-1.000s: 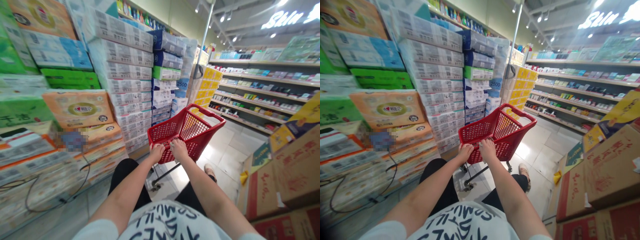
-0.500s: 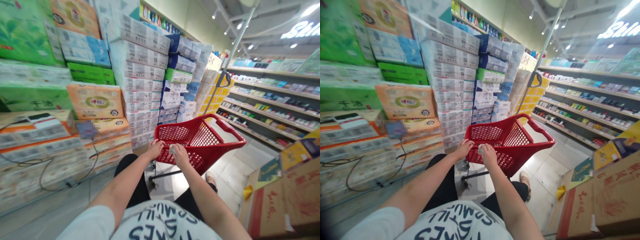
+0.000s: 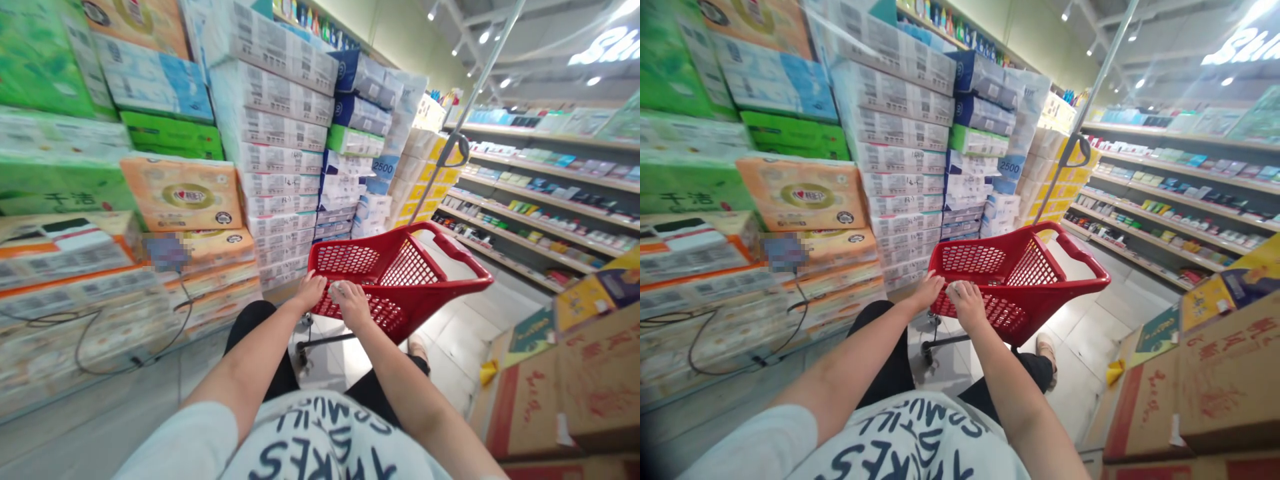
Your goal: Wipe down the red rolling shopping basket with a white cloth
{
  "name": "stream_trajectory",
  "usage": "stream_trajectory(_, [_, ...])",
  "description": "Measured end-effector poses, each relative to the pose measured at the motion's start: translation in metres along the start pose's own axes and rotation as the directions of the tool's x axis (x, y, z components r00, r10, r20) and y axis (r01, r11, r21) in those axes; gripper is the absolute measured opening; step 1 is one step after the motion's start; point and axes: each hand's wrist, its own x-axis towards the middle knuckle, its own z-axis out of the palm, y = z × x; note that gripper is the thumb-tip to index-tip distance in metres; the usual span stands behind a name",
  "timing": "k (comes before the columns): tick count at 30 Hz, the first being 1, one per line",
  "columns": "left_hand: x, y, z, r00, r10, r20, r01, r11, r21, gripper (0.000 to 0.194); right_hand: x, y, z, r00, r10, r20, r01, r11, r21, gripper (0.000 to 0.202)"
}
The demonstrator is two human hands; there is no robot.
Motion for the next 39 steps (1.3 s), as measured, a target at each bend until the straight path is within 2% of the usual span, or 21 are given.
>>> stream_trajectory(2, [0.001, 0.000, 0.001, 0.999, -0.051, -0.017, 0.050, 0.998, -0.032, 0.034, -0.005, -0.003, 0.001, 0.992, 0.025, 0.121, -0.020, 0.999, -0.046, 0.032])
stream_trajectory(4, [0.001, 0.000, 0.001, 0.997, -0.073, -0.028, 0.072, 0.996, -0.048, 0.035, -0.010, -0.006, 0.003, 0.982, 0.049, 0.180, -0.036, 0.997, -0.073, 0.030])
stream_trajectory(9, [0.000, 0.000, 0.003, 0.995, -0.079, -0.066, 0.075, 0.995, -0.058, 0.034, -0.012, -0.010, 0.005, 0.994, 0.053, 0.093, -0.048, 0.997, -0.053, 0.038])
stream_trajectory(15, [-0.001, -0.003, 0.007, 0.992, -0.044, -0.115, 0.036, 0.997, -0.065, 0.036, -0.018, -0.002, 0.011, 0.977, 0.071, 0.201, -0.072, 0.997, -0.004, 0.029])
stream_trajectory(19, [0.000, -0.005, 0.008, 0.993, -0.041, -0.115, 0.038, 0.999, -0.033, 0.035, -0.022, 0.000, 0.019, 0.989, 0.103, 0.110, -0.106, 0.994, 0.028, 0.037])
stream_trajectory(25, [0.000, -0.006, 0.008, 0.992, -0.022, -0.123, 0.018, 0.999, -0.033, 0.033, -0.028, 0.000, 0.025, 0.941, 0.150, 0.304, -0.151, 0.988, -0.020, 0.028])
stream_trajectory(30, [0.000, -0.004, 0.006, 0.993, -0.010, -0.114, 0.006, 0.999, -0.039, 0.034, -0.018, -0.001, 0.019, 0.983, 0.134, 0.123, -0.135, 0.991, -0.007, 0.036])
stream_trajectory(36, [0.000, -0.002, 0.005, 0.996, -0.003, -0.095, 0.001, 1.000, -0.020, 0.033, -0.013, -0.002, 0.019, 0.973, 0.107, 0.206, -0.108, 0.994, -0.005, 0.025])
stream_trajectory(39, [0.001, -0.002, 0.006, 0.995, -0.014, -0.100, 0.012, 1.000, -0.016, 0.033, -0.007, -0.003, 0.019, 0.986, 0.110, 0.125, -0.113, 0.994, 0.013, 0.027])
